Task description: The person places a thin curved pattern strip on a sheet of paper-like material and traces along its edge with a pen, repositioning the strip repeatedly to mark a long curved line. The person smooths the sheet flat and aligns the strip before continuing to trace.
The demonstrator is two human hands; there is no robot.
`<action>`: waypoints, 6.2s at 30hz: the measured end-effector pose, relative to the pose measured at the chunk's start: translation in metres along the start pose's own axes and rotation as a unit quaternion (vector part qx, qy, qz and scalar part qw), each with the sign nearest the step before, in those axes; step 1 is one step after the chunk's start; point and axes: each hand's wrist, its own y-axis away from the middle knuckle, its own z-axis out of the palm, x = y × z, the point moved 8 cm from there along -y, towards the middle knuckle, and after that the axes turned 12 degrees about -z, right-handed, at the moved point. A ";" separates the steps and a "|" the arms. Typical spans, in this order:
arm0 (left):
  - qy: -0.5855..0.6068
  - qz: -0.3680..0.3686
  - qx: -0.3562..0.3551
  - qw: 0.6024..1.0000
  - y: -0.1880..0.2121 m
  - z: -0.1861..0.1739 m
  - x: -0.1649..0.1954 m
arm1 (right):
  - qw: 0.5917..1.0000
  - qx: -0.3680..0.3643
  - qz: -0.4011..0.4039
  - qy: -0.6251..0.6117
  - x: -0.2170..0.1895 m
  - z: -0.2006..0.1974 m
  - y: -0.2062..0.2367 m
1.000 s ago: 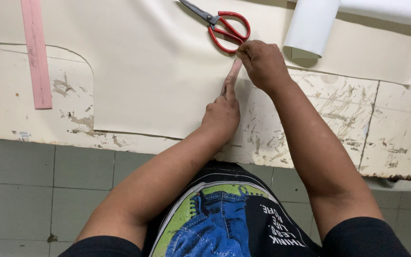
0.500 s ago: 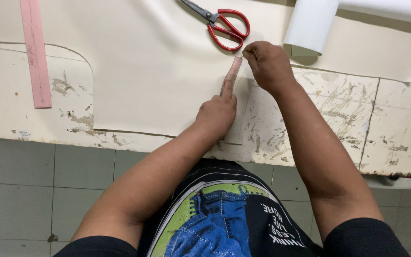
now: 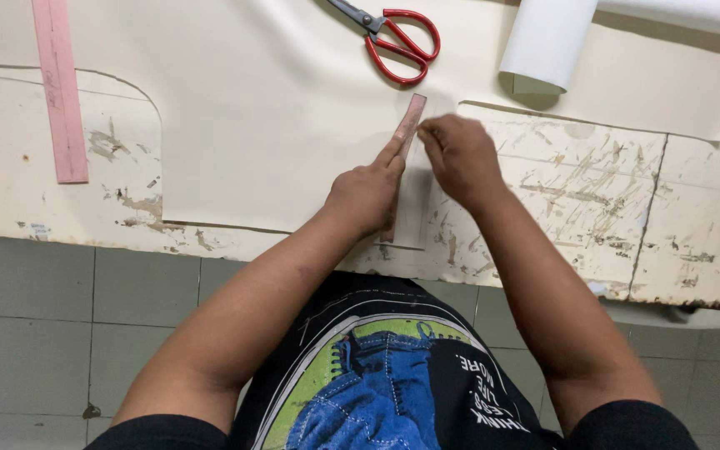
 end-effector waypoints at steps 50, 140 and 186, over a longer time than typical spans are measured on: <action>-0.021 0.030 0.074 0.997 -0.012 0.012 -0.004 | 0.991 -0.008 -0.102 -0.088 -0.095 0.011 0.123; -0.328 0.062 0.261 0.906 -0.062 0.083 0.049 | 0.995 0.090 0.007 -0.029 0.005 -0.013 -0.024; 0.043 0.096 0.169 0.980 -0.003 0.031 -0.082 | 0.988 -0.151 0.009 -0.010 -0.047 0.064 0.076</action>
